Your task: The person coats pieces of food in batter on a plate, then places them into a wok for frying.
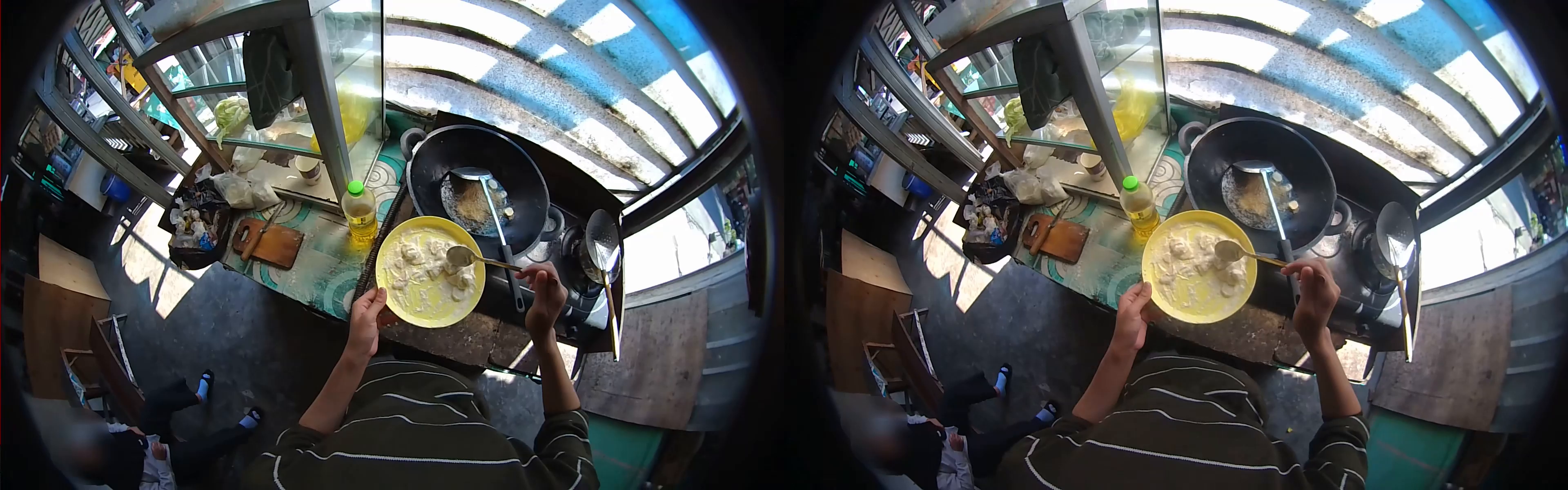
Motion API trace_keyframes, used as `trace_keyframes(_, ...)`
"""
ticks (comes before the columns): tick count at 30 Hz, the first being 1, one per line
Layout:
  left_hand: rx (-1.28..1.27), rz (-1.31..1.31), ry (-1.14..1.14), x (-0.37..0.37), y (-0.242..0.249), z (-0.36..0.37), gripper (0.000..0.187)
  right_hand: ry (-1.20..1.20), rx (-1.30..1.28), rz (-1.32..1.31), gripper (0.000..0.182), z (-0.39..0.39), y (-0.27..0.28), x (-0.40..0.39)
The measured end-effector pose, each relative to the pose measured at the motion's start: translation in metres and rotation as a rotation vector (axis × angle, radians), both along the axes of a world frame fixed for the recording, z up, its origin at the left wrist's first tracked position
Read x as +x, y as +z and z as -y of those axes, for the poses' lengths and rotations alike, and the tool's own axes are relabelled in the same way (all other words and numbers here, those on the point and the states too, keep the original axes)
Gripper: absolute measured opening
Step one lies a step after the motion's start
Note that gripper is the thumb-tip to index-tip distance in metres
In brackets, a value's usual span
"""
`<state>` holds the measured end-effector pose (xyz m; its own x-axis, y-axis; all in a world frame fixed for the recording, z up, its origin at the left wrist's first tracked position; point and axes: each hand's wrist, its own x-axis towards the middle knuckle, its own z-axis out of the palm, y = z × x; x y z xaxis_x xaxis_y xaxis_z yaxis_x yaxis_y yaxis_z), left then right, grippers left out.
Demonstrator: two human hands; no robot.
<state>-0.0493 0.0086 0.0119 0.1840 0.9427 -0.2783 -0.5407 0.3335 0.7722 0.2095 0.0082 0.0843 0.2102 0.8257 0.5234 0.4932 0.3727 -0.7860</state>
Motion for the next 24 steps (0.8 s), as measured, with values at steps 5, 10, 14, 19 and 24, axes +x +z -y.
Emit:
trace_keyframes(5,0.053,-0.067,-0.008,0.010,-0.001,0.003,0.029,0.214,0.305,0.482,0.007,0.012,-0.008,-0.013)
trace_keyframes(10,0.032,-0.072,0.042,0.021,-0.006,0.010,0.029,0.423,0.377,0.838,0.013,0.031,-0.018,-0.033)
trace_keyframes(14,0.009,-0.034,0.076,0.023,-0.006,0.013,0.030,0.481,0.426,0.822,0.014,0.039,-0.014,-0.031)
trace_keyframes(19,-0.036,-0.024,0.086,0.023,-0.009,0.013,0.030,0.463,0.394,0.664,0.010,0.041,-0.020,-0.014)
trace_keyframes(24,-0.050,-0.012,0.082,0.023,-0.004,0.008,0.029,0.341,0.367,0.626,0.008,0.043,-0.033,-0.008)
